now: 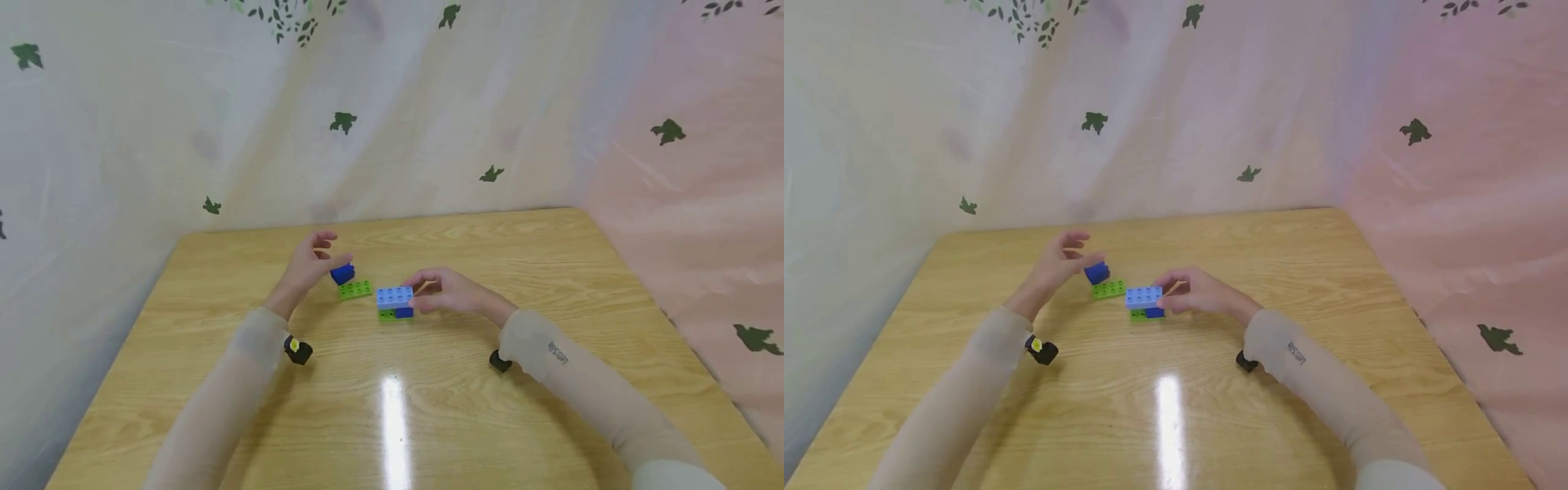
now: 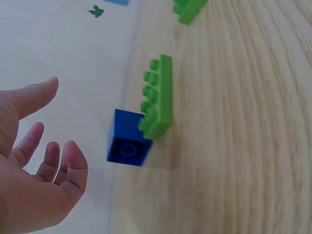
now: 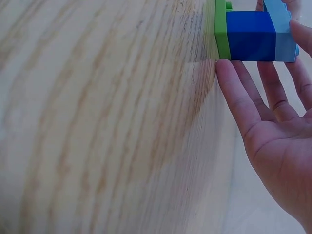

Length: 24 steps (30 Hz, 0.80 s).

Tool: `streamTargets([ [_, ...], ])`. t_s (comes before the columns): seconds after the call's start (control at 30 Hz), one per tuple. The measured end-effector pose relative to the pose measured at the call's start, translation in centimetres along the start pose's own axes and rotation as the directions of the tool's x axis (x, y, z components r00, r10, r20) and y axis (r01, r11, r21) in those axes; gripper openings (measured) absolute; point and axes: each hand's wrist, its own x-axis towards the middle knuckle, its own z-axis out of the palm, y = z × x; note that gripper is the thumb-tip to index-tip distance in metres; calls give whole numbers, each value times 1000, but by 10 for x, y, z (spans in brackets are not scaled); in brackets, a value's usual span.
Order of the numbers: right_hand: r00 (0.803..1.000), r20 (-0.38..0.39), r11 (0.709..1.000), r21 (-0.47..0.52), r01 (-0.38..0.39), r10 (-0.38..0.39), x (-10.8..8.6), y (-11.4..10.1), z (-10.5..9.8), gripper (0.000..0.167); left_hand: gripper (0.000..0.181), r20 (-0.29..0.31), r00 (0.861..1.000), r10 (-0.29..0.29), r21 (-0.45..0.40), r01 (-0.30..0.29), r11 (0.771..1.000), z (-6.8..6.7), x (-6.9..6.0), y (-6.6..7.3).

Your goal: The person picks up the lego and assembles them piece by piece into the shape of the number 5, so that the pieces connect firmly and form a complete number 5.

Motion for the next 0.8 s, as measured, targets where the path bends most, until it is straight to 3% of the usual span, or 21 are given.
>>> streamTargets([
  [0.4, 1000, -11, 1000, -1, -19, 19, 0, -4, 0, 43, 70, 25, 996, -90, 70, 88, 994, -2, 11, -22],
  [0.8, 1000, -4, 1000, -11, -25, 25, 1, -2, -2, 41, 58, 66, 992, -111, 151, 100, 983, 4, 15, -39],
])
